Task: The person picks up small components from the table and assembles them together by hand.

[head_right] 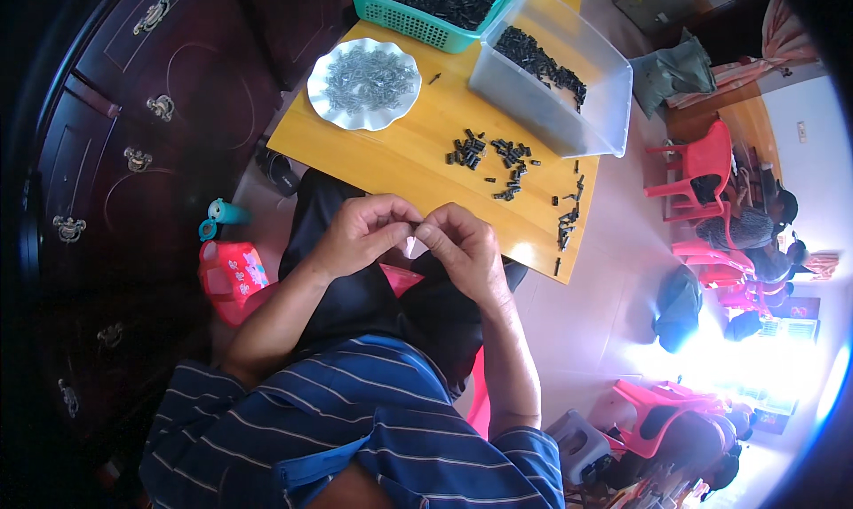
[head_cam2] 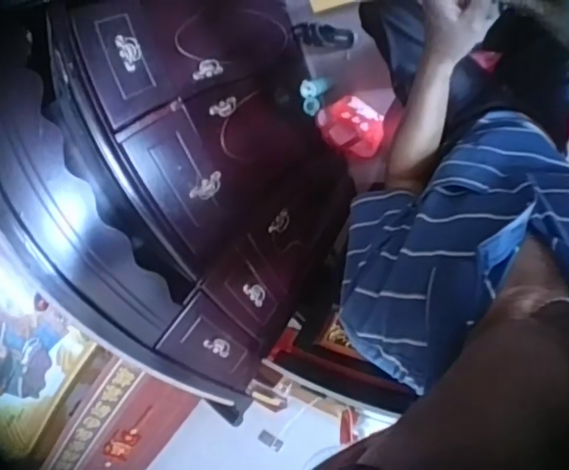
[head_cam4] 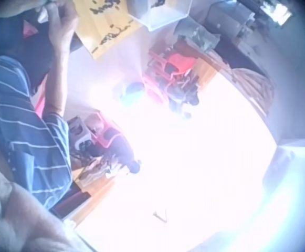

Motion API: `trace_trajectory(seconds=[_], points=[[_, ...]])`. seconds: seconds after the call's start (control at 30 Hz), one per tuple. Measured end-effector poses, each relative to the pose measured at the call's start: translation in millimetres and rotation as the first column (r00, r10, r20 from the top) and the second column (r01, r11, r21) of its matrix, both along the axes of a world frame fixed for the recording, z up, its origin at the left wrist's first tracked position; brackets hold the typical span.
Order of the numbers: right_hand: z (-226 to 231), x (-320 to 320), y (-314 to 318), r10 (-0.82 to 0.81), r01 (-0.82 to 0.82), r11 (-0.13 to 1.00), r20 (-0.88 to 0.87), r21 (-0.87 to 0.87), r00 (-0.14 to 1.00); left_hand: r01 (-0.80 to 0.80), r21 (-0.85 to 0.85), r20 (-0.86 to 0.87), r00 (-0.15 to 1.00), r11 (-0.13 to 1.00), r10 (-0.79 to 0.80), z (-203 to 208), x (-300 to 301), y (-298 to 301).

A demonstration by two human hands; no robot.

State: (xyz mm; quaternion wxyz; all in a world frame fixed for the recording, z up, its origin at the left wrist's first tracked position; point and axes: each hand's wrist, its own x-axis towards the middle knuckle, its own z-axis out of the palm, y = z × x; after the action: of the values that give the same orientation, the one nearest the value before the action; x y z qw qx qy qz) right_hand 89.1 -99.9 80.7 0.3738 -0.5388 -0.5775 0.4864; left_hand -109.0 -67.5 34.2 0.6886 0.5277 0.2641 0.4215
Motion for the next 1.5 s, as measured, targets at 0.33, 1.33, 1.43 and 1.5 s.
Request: trace_trajectory(seconds=[0.33, 1.33, 1.43, 1.5], points=[[9.1, 2.0, -4.0, 0.057, -0.059, 0.997, -0.041, -0.055, 0.998, -0.099, 0.347, -0.082, 0.987, 0.932, 0.135, 0.0, 2.3, 0.5], [-34.0, 71.1, 79.2, -0.255, 0.076, 0.965, 0.847, 0.249, 0.466, -0.150, 0.180, -0.049, 0.986, 0.972, 0.161, -1.1, 3.7, -1.5], [-13.4, 55.0, 58.4, -0.311, 0.083, 0.941, 0.734, 0.329, 0.604, -0.163, 0.174, -0.059, 0.983, 0.971, 0.175, 0.9, 1.8, -2.6], [1.6, 41.6, 44.1, -0.347, 0.071, 0.906, 0.638, 0.416, 0.687, -0.160, 0.170, -0.069, 0.982, 0.972, 0.174, 1.6, 0.9, -2.3]])
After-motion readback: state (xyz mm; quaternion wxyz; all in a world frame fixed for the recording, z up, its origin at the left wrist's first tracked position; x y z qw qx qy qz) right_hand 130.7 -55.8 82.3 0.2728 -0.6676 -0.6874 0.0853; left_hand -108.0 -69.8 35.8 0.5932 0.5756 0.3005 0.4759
